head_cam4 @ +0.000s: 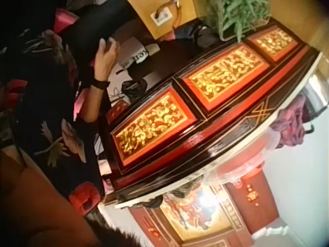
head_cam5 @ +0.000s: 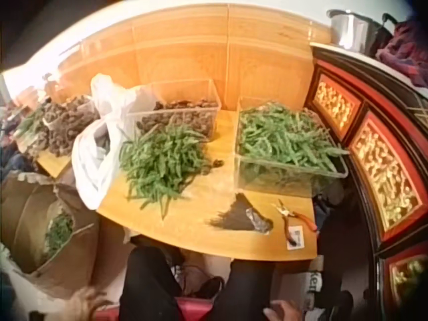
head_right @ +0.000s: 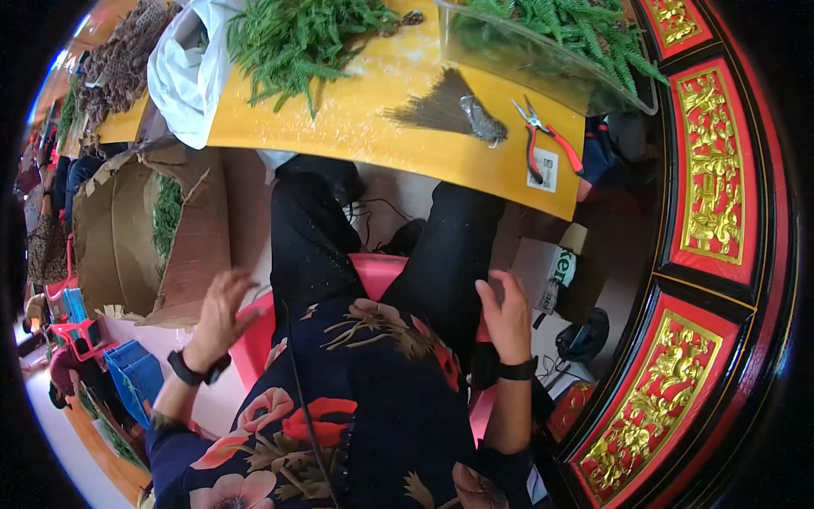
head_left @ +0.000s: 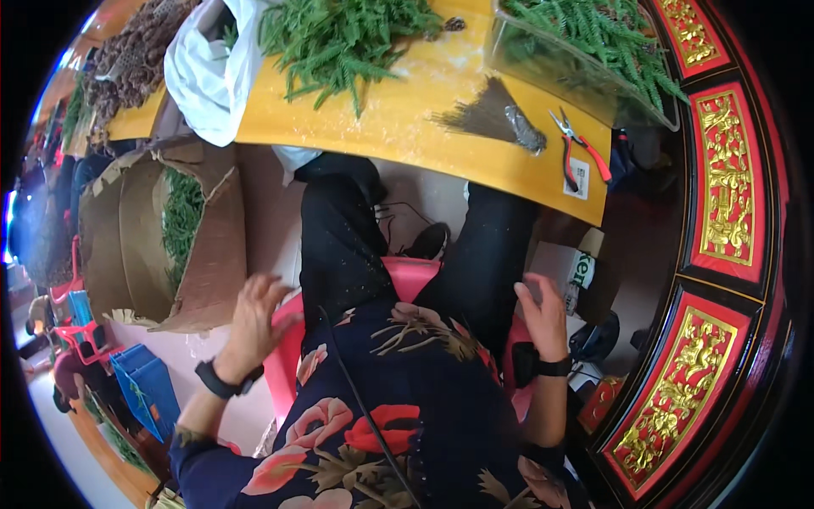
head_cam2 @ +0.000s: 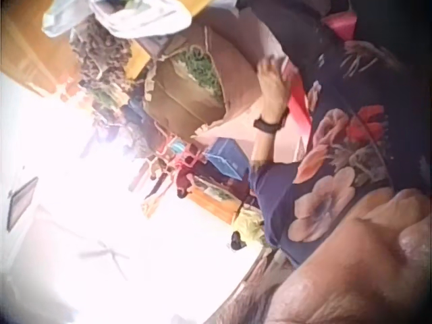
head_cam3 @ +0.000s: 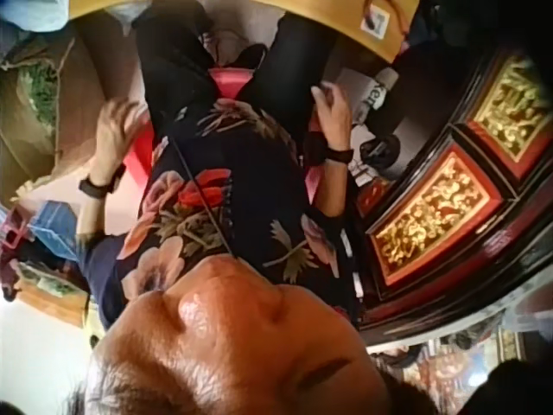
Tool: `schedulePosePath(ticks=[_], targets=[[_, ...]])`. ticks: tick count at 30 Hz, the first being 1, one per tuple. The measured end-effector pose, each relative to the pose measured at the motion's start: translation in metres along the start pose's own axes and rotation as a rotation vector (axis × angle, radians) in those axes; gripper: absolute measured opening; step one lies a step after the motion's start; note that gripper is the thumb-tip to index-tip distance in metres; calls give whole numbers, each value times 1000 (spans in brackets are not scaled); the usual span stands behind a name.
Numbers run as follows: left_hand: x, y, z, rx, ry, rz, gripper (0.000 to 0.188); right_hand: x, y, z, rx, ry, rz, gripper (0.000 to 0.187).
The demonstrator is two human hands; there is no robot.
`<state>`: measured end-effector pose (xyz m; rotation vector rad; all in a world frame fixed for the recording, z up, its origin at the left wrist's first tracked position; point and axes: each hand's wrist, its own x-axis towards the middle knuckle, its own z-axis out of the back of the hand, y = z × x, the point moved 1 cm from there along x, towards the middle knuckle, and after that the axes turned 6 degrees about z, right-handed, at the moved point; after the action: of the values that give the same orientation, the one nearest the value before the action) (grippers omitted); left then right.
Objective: Trimming stems from green plant sprigs using shears and sorting them into containers.
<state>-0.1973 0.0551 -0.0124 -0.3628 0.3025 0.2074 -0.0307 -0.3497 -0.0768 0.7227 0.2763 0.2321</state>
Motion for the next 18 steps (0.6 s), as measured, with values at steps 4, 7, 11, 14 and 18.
schedulePosePath(ticks=[4, 7, 11, 14, 18], targets=[[-40, 5, -29, 33, 98, 50, 40, -36, -20, 0, -102, 79, -147, 32], [-44, 11, -38, 35, 137, 49, 38, -52, -14, 2, -39, 160, -273, 35], [-26, 14, -42, -35, 182, 53, 30, -64, -14, 3, -225, 102, -254, 33], [-18, 14, -44, -61, 193, 85, 24, -68, -2, 0, -191, -2, -369, 30], [-14, 28, -54, -432, 132, 495, 18, -68, -5, 2, -171, -54, -423, 25]])
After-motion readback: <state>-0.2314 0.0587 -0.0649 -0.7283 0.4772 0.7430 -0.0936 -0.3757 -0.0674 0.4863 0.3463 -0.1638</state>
